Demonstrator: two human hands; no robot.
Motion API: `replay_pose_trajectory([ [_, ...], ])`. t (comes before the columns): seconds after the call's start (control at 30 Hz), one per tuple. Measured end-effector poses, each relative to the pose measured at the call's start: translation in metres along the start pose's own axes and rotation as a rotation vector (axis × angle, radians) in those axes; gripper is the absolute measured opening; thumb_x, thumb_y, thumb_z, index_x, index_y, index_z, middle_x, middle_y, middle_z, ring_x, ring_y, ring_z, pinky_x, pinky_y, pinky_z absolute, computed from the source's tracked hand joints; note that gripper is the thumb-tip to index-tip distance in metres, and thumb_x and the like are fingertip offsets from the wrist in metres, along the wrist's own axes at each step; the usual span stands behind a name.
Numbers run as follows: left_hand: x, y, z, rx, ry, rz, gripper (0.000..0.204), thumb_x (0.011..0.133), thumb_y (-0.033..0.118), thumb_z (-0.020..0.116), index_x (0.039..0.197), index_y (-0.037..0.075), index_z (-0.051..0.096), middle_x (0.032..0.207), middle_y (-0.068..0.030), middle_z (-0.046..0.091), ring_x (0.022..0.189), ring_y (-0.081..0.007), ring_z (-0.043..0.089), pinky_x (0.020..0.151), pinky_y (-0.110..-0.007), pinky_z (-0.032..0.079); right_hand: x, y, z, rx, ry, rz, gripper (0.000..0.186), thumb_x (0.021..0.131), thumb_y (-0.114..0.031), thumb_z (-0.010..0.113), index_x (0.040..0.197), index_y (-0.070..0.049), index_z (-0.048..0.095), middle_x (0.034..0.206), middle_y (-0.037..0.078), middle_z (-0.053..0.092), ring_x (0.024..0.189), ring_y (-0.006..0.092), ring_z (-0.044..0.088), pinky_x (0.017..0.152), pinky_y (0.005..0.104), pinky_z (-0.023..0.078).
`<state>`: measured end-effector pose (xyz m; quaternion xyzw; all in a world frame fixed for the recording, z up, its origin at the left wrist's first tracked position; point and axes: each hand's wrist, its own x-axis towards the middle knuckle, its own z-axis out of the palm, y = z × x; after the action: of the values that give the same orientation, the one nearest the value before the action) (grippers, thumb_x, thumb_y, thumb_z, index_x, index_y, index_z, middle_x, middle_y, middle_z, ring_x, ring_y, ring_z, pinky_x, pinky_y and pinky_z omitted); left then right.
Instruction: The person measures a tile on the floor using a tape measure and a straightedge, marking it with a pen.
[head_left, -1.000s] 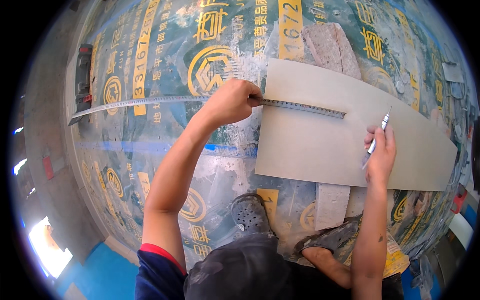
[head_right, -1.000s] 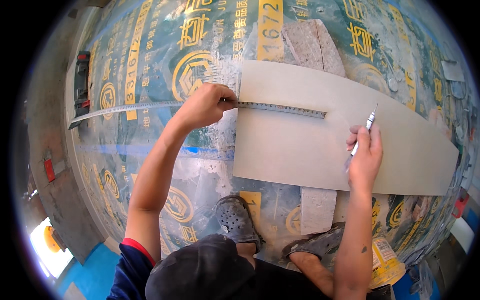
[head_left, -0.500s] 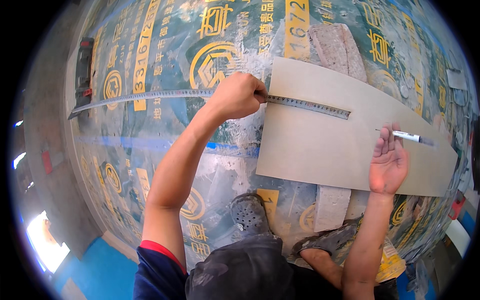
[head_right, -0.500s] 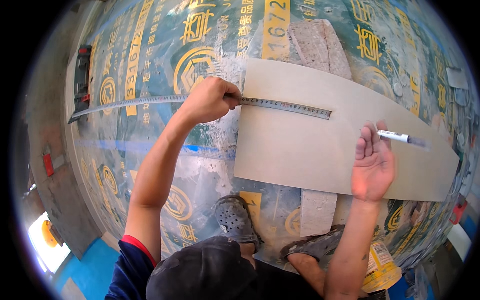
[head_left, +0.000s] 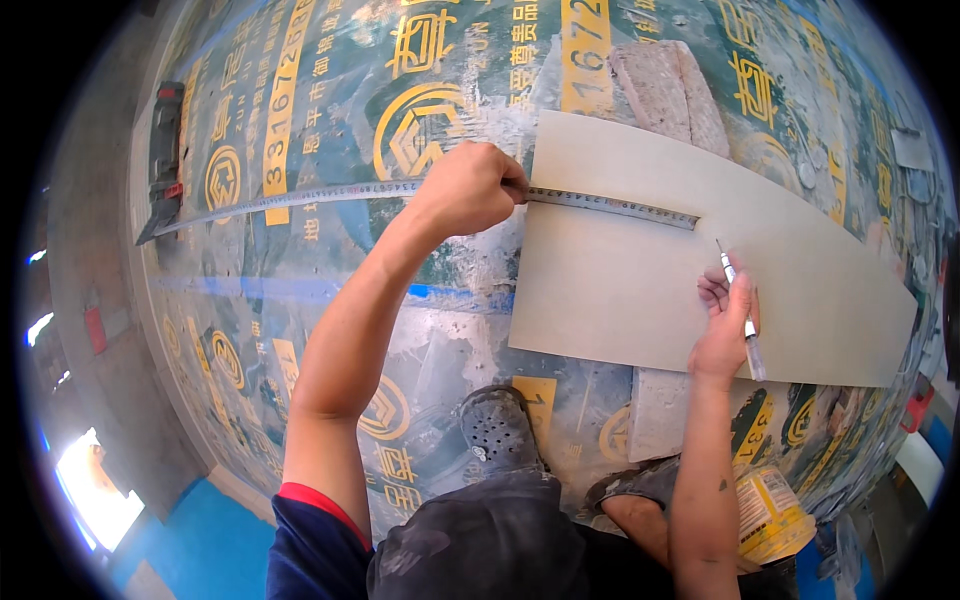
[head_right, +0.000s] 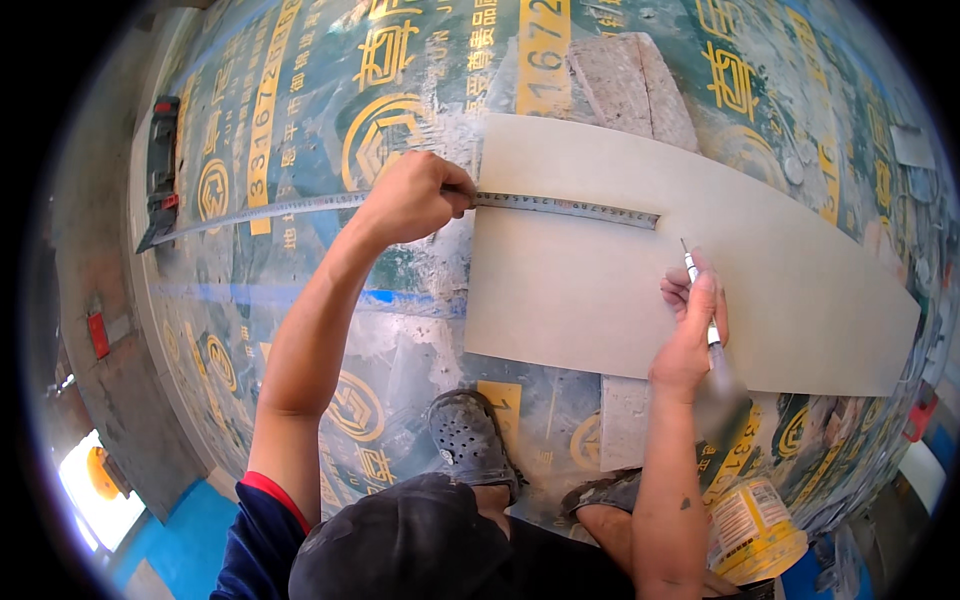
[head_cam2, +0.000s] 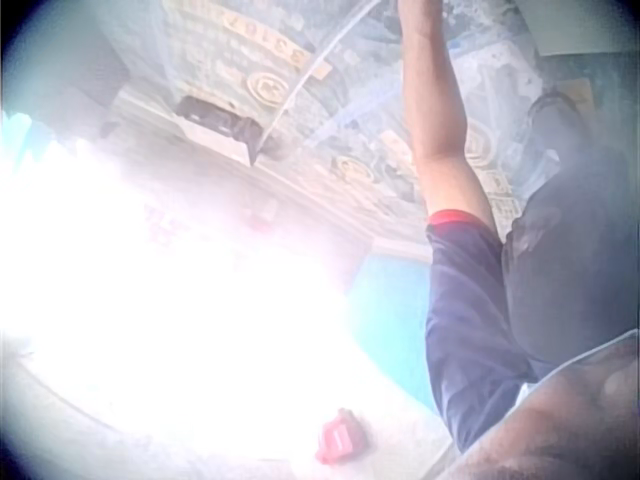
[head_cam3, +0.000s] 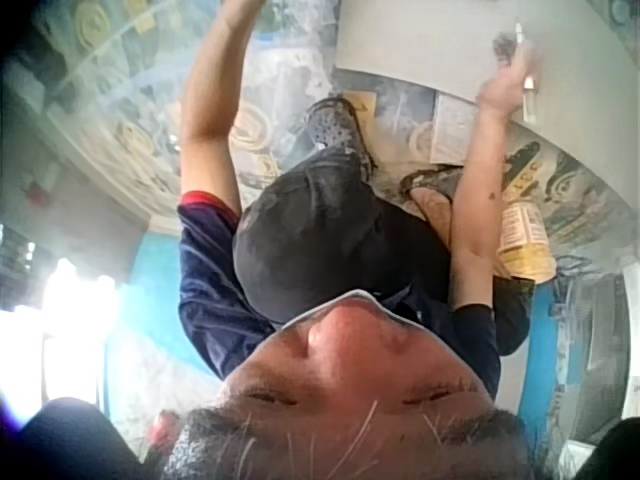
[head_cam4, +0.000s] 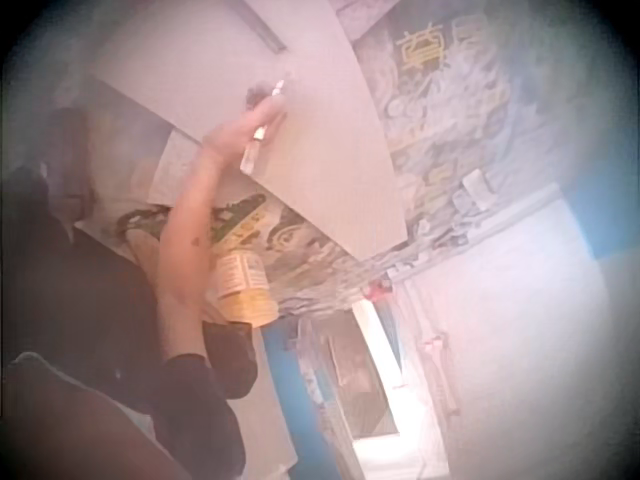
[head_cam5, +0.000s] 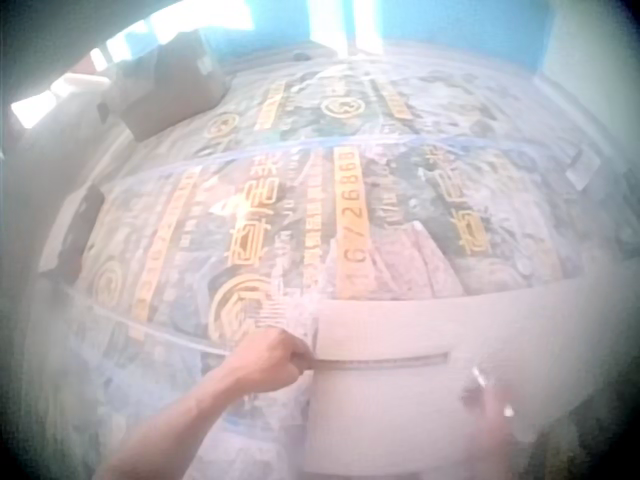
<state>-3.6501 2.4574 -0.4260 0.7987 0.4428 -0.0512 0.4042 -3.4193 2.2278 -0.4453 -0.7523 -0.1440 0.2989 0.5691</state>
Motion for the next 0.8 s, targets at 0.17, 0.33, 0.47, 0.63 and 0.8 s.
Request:
replay_pose_trajectory([
  [0.17,-0.001,-0.003,0.000,-0.003,0.003,-0.007,0.019,0.077,0.006,0.064,0.092,0.003,0.076,0.074,-0.0118,0.071,0.066,-0.0215,0.068,0.066,-0.033,0.052,-0.005,-0.003,0.009,-0.068,-0.004,-0.090,0.038,0.101,-0.027,0.047,0.121,0.004,0.058,0.099,0.012,0.066,0.092,0.0174,0.062,0.085,0.0312,0.049],
  [0.33,0.001,0.000,0.000,0.019,0.007,0.000,0.020,0.076,0.006,0.063,0.091,0.003,0.076,0.075,-0.0126,0.072,0.067,-0.0221,0.068,0.066,-0.034,0.053,-0.009,-0.010,0.016,-0.135,-0.016,-0.190,0.033,0.099,-0.022,0.050,0.117,0.005,0.059,0.101,0.013,0.066,0.095,0.0180,0.062,0.089,0.0330,0.049],
  [0.47,0.005,-0.001,0.005,-0.002,-0.002,-0.005,0.023,0.072,0.004,0.059,0.089,0.002,0.075,0.078,-0.0177,0.070,0.072,-0.0295,0.068,0.068,-0.038,0.053,-0.001,0.013,0.010,-0.095,-0.010,-0.228,0.027,0.097,-0.016,0.055,0.116,0.003,0.060,0.104,0.012,0.067,0.101,0.0189,0.063,0.092,0.0325,0.049],
  [0.63,-0.002,-0.004,0.001,-0.067,-0.028,-0.017,0.020,0.074,0.004,0.060,0.088,0.001,0.074,0.070,-0.0150,0.069,0.063,-0.0237,0.066,0.064,-0.034,0.052,-0.005,0.008,0.020,-0.110,-0.028,-0.309,0.024,0.096,-0.016,0.060,0.115,-0.002,0.063,0.098,0.008,0.068,0.088,0.0142,0.062,0.082,0.0288,0.050],
  [0.8,0.000,0.006,0.005,-0.026,-0.020,-0.032,0.018,0.076,0.001,0.058,0.086,-0.004,0.072,0.070,-0.0101,0.069,0.065,-0.0151,0.062,0.064,-0.031,0.050,-0.005,0.003,0.016,-0.200,-0.022,-0.277,0.022,0.094,-0.017,0.063,0.111,-0.004,0.064,0.092,0.008,0.068,0.077,0.0150,0.063,0.071,0.0301,0.051],
])
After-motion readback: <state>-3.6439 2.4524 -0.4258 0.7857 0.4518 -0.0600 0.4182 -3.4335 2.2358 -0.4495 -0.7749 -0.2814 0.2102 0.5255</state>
